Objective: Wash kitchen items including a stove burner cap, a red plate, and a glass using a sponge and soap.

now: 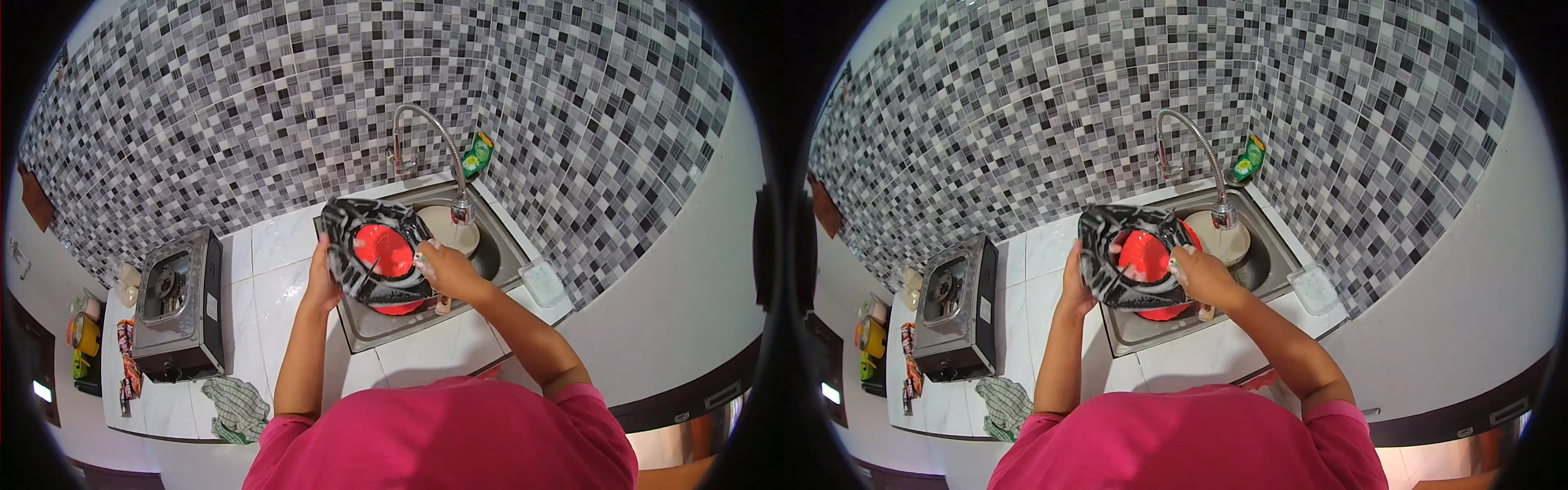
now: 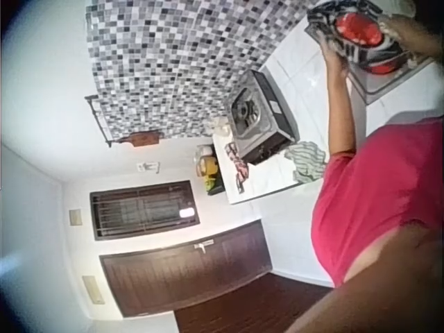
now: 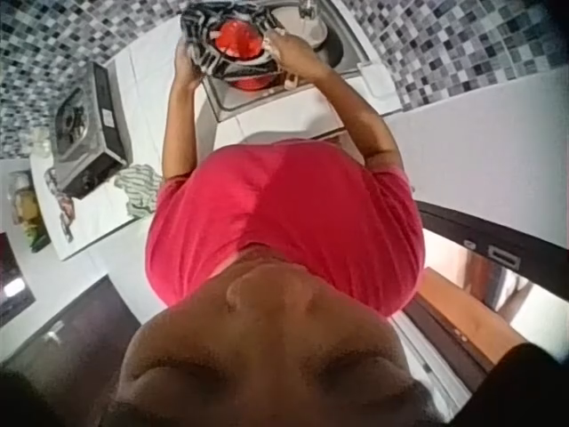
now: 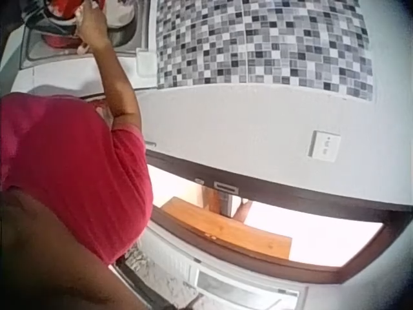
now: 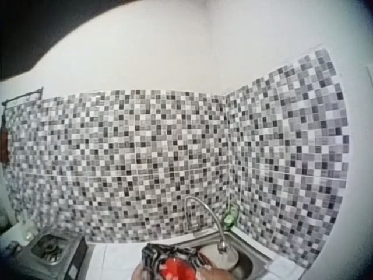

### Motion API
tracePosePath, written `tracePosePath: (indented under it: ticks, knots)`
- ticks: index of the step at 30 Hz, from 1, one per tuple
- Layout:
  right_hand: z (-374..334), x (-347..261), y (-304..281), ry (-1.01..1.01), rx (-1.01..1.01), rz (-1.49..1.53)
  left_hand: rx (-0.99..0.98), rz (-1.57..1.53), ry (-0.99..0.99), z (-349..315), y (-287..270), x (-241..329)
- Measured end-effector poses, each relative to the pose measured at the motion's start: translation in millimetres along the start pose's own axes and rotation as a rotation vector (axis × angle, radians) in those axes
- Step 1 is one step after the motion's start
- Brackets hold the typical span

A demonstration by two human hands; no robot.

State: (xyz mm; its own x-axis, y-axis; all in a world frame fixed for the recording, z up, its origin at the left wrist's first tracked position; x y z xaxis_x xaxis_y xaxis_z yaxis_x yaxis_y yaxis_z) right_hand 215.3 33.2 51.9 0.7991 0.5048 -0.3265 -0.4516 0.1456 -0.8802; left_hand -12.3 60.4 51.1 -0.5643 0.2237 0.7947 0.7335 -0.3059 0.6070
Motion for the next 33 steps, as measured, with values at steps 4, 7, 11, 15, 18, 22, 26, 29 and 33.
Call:
tracePosePath:
  ticks: [4, 7, 11, 15, 18, 22, 26, 29, 33]
  knots:
    - [5, -10, 0, 0.113, 0.184, 0.042, -0.188, 0.053, 0.086, -5, 1, -35]
    - [8, -16, 10, 0.252, 0.329, 0.066, 0.047, 0.272, 0.074, -3, 31, -77]
    - [12, -32, 15, 0.222, 0.376, 0.03, 0.294, 0.128, 0.079, -5, 52, -77]
    - [3, -42, 14, 0.243, 0.319, -0.005, 0.316, -0.013, 0.141, 7, 30, -92]
    - [-11, -40, 22, 0.31, 0.284, 0.025, 0.356, -0.06, 0.235, 8, 30, -102]
    - [-18, -34, 29, 0.261, 0.267, 0.006, 0.346, 0.002, 0.133, 2, 21, -106]
    - [-5, -29, 25, 0.21, 0.281, -0.021, 0.317, 0.145, 0.248, -4, 39, -110]
    - [1, -27, 29, 0.248, 0.244, -0.03, 0.346, 0.077, 0.327, -1, 46, -101]
    - [-16, -34, 29, 0.248, 0.323, 0.064, 0.484, 0.328, 0.249, -3, 39, -86]
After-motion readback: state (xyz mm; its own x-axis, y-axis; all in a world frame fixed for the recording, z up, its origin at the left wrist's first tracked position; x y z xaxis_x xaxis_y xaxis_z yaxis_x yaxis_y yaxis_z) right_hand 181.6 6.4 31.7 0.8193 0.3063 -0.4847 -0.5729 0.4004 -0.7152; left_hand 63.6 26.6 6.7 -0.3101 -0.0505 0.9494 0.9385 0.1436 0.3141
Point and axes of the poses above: each hand's wrist, its own z-axis towards the middle knuckle, its own y-axis out of the palm, x = y × z, the point moved 2 cm from there along z, towards the middle knuckle, and after that the axes turned 2 degrees about x, right-handed, at the moved point
